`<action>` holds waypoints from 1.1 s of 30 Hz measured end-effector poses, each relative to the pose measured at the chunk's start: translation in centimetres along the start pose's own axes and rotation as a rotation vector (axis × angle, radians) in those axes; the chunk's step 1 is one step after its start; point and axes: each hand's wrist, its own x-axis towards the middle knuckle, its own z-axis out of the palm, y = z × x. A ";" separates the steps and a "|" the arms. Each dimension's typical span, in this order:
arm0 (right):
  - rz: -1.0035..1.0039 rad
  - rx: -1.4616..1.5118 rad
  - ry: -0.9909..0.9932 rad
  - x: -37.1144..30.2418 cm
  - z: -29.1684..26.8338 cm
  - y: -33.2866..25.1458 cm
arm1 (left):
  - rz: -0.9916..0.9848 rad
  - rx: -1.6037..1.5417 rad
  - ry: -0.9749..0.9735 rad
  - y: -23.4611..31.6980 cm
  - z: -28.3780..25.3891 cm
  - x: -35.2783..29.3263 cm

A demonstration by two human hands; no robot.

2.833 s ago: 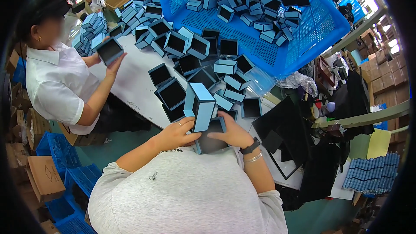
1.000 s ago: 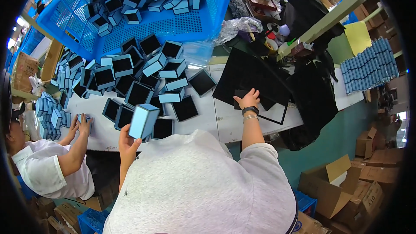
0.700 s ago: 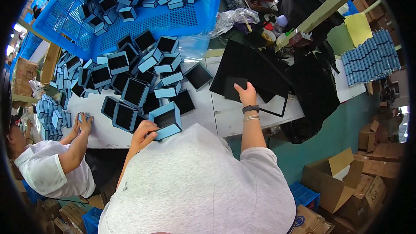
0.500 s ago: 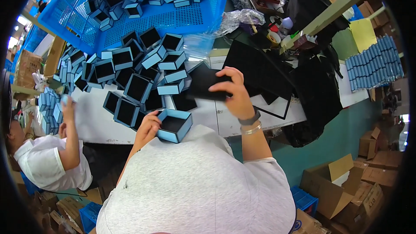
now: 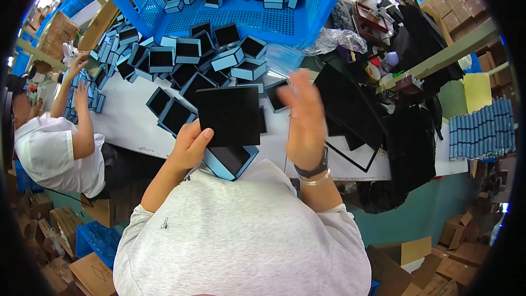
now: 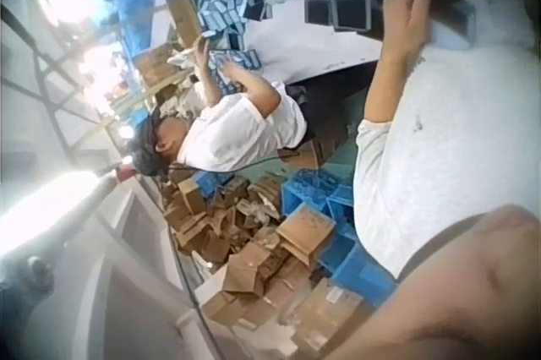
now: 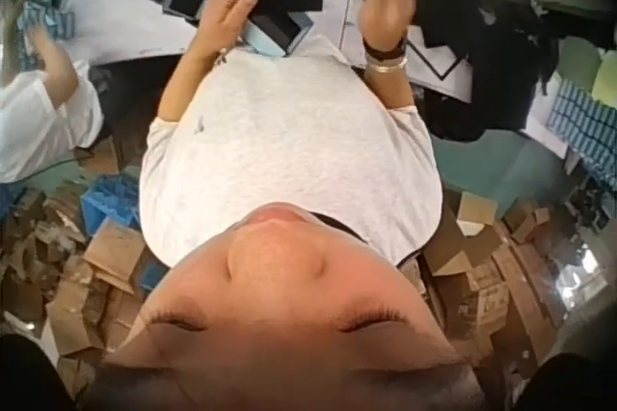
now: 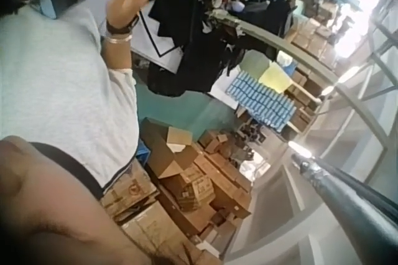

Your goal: Assembling small jewelry boxes by placing lids onto the base boxes.

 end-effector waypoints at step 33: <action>0.770 0.883 -0.195 1.2 0.7 -2.2 | 0.626 0.382 0.468 -0.3 -1.1 -2.8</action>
